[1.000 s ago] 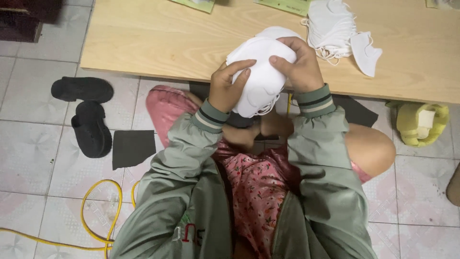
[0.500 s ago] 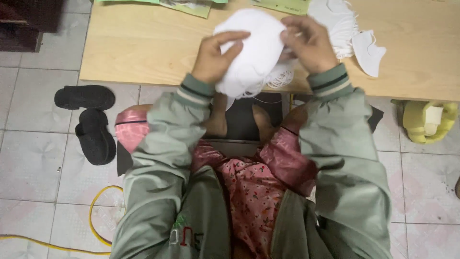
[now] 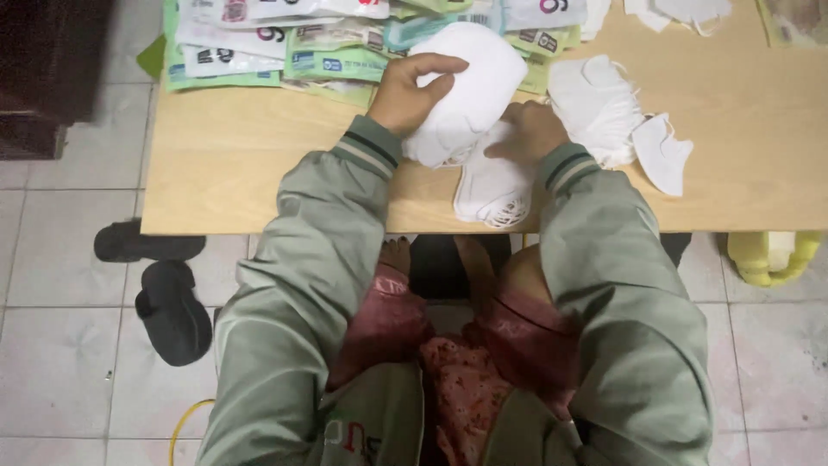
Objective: The person is manually sorting and stacking white fabric masks on a wooden table, preparing them for packaging.
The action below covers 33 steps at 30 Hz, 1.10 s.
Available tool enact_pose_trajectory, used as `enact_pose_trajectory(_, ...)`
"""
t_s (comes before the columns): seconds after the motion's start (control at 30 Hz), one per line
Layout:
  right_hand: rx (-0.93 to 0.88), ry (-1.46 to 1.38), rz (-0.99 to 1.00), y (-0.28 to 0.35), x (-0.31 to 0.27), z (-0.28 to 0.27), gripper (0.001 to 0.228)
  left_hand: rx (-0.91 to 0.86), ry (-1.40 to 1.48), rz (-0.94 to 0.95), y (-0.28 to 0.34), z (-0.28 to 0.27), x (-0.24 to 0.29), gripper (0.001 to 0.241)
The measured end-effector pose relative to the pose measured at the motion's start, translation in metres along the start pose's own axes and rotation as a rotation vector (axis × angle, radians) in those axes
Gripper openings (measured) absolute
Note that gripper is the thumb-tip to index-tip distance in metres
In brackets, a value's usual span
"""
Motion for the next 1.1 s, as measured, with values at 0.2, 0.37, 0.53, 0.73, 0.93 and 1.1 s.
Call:
enact_pose_trajectory(0.2,0.156,-0.125,0.068,0.002,0.013,-0.010,0.047,0.053,0.002,-0.122,0.005,0.002,-0.014,0.021)
enact_pose_trajectory(0.37,0.177,-0.044,-0.039,-0.020,0.034,0.005,0.033,0.159,-0.193,0.120,0.017,-0.015,-0.016,0.021)
enact_pose_trajectory(0.53,0.114,0.095,0.070,-0.027,0.041,0.016,0.050,0.125,-0.253,-0.215,0.029,-0.030,-0.025,0.031)
enact_pose_trajectory(0.73,0.026,0.022,0.015,-0.044,0.047,0.021,0.036,0.166,-0.230,-0.339,0.025,-0.032,0.000,0.028)
enact_pose_trajectory(0.93,0.023,0.043,-0.034,-0.028,0.041,-0.004,0.028,0.179,-0.269,-0.353,0.024,-0.010,-0.023,0.025)
enact_pose_trajectory(1.1,0.090,-0.823,-0.333,0.040,0.003,-0.090,0.020,0.131,-0.228,-0.357,0.021,-0.006,-0.017,0.015)
Point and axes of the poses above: each hand's wrist, its own y-axis away from the middle knuckle, its own z-axis out of the palm, x = y × z, the point moved 9 cm from there along -y, towards the middle knuckle, and after that the axes turned 10 degrees about -y, right-handed, at the moved point
